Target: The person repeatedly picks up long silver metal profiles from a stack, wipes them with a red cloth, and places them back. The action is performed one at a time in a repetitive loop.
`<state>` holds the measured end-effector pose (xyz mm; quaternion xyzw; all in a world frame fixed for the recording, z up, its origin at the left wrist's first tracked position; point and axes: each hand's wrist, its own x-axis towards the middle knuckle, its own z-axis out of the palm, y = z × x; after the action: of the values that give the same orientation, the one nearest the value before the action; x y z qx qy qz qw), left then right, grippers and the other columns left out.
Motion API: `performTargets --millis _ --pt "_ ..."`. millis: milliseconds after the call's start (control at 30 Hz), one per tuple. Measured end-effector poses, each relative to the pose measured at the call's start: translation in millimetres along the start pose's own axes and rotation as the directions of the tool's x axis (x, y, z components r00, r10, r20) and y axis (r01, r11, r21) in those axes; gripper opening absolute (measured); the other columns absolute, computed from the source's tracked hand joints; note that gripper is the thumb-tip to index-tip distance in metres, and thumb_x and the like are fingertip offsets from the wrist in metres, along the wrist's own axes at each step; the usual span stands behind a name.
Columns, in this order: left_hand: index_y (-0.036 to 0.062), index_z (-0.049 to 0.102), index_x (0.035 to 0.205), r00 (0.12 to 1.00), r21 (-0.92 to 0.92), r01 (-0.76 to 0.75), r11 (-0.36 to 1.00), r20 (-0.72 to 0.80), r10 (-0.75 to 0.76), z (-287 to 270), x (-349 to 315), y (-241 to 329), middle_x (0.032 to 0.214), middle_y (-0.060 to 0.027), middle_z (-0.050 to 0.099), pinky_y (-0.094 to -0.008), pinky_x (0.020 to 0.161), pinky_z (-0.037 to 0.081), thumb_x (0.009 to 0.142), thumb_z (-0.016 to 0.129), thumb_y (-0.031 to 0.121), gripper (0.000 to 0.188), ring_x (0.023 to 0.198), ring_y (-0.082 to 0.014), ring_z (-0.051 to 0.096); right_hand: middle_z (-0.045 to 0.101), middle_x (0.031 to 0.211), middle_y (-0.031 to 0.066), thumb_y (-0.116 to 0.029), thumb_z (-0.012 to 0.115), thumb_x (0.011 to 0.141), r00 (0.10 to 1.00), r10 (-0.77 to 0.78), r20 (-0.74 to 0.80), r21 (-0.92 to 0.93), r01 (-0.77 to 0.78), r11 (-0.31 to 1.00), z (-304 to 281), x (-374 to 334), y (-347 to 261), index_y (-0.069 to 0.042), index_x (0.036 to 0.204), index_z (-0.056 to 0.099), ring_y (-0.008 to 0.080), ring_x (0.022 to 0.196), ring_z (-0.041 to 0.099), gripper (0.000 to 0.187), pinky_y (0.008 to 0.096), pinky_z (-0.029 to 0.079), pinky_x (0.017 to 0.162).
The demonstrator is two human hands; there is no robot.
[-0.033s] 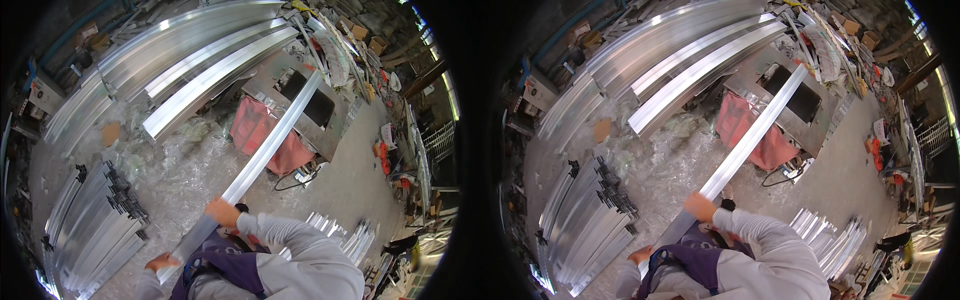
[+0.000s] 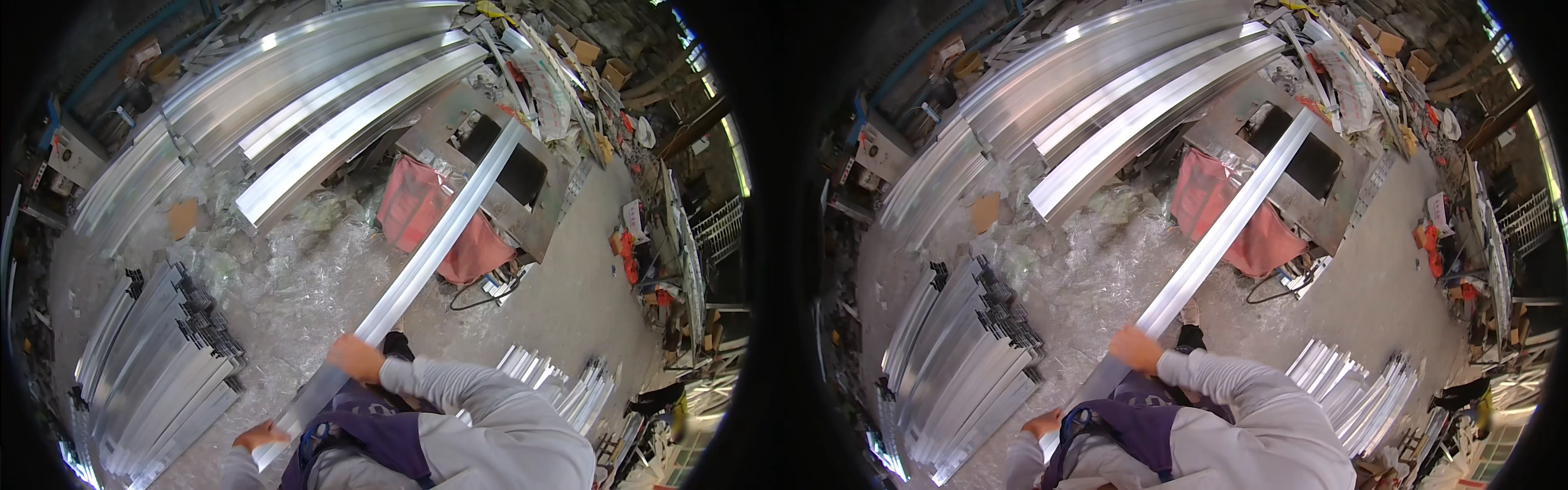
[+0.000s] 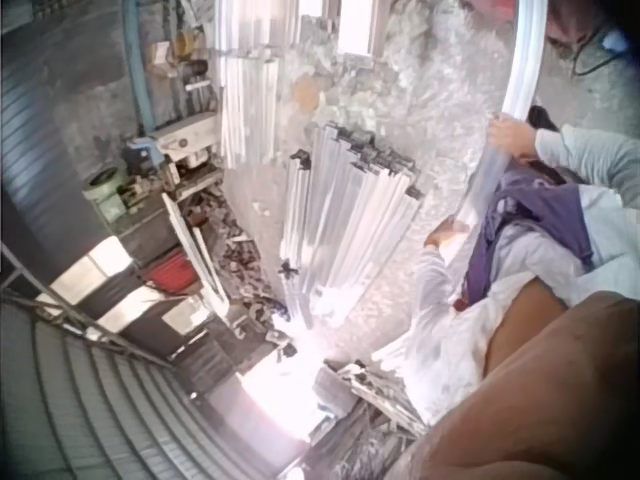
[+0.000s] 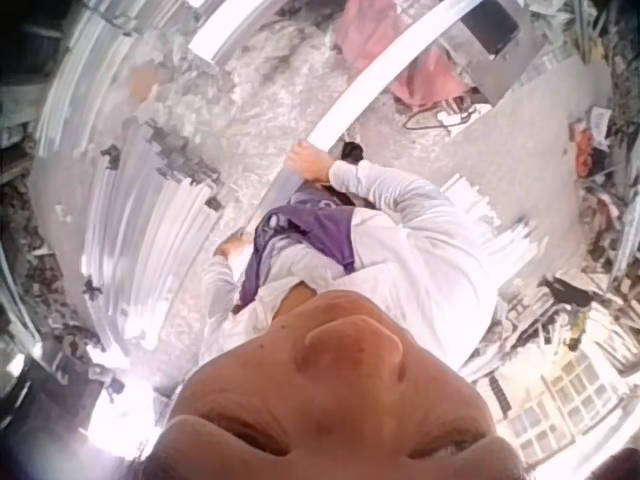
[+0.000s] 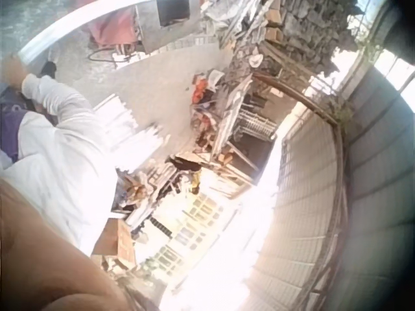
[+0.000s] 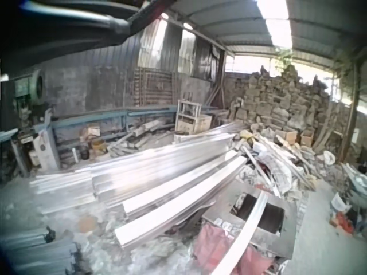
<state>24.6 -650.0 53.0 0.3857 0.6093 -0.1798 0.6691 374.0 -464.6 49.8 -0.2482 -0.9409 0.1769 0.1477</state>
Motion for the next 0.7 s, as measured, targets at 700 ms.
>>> performTargets --millis 700 --pt "0.0026 0.062 0.123 0.937 -0.054 -0.335 0.941 0.084 0.339 -37 68 388 0.11 -0.0099 0.065 -0.0349 0.084 0.047 0.094 0.058 0.05 0.056 0.1 -0.0198 0.059 0.057 0.117 0.013 -0.014 0.068 0.072 0.928 0.219 -0.302 -0.488 -0.348 0.8 -226 -86 261 -0.006 0.117 0.056 0.0299 0.114 0.054 0.047 0.0461 0.039 0.106"
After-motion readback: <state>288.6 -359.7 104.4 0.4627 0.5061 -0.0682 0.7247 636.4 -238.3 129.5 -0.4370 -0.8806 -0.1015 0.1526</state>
